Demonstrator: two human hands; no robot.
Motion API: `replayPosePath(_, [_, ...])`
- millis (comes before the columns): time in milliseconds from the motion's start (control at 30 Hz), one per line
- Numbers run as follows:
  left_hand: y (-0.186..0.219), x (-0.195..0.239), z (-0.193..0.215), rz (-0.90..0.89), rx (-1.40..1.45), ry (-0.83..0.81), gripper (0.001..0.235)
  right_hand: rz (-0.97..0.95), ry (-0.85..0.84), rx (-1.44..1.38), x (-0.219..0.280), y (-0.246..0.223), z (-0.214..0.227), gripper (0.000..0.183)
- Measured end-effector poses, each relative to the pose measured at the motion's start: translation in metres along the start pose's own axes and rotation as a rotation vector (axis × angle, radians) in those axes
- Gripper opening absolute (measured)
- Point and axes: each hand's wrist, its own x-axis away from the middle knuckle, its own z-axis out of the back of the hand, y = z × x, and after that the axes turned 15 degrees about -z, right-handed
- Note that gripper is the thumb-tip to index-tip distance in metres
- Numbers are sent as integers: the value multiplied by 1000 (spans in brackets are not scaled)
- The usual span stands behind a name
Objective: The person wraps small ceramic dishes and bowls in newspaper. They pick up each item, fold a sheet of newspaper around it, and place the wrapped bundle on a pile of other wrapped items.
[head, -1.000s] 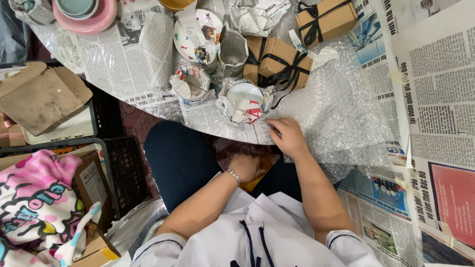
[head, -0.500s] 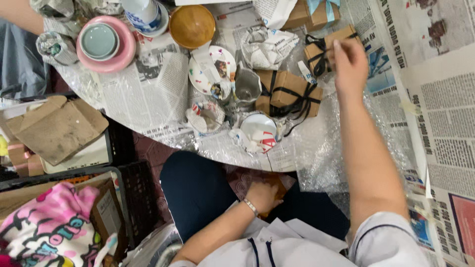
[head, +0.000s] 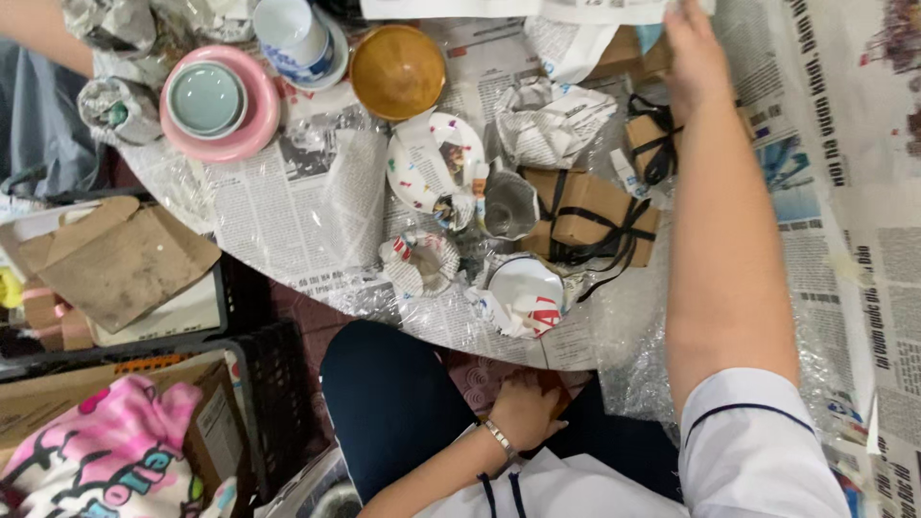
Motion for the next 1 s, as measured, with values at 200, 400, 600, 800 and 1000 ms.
replayPosePath(200, [0,2,-2,-3,-22,51,59,10,19,-49,-14,-9,8,61])
replayPosePath(400, [-6,1,-8,5,2,85,57,218,16,-155,40,-17,-4,46])
replayPosePath(600, [-1,1,-14,-45,-42,90,50,594,189,304,235,-16,-4,55])
replayPosePath(800, [10,6,11,-143,-57,123,46,652,381,149,400,18,27,56])
replayPosePath(1000, [22,16,36,-299,251,285,47,691,543,75,520,58,56,46])
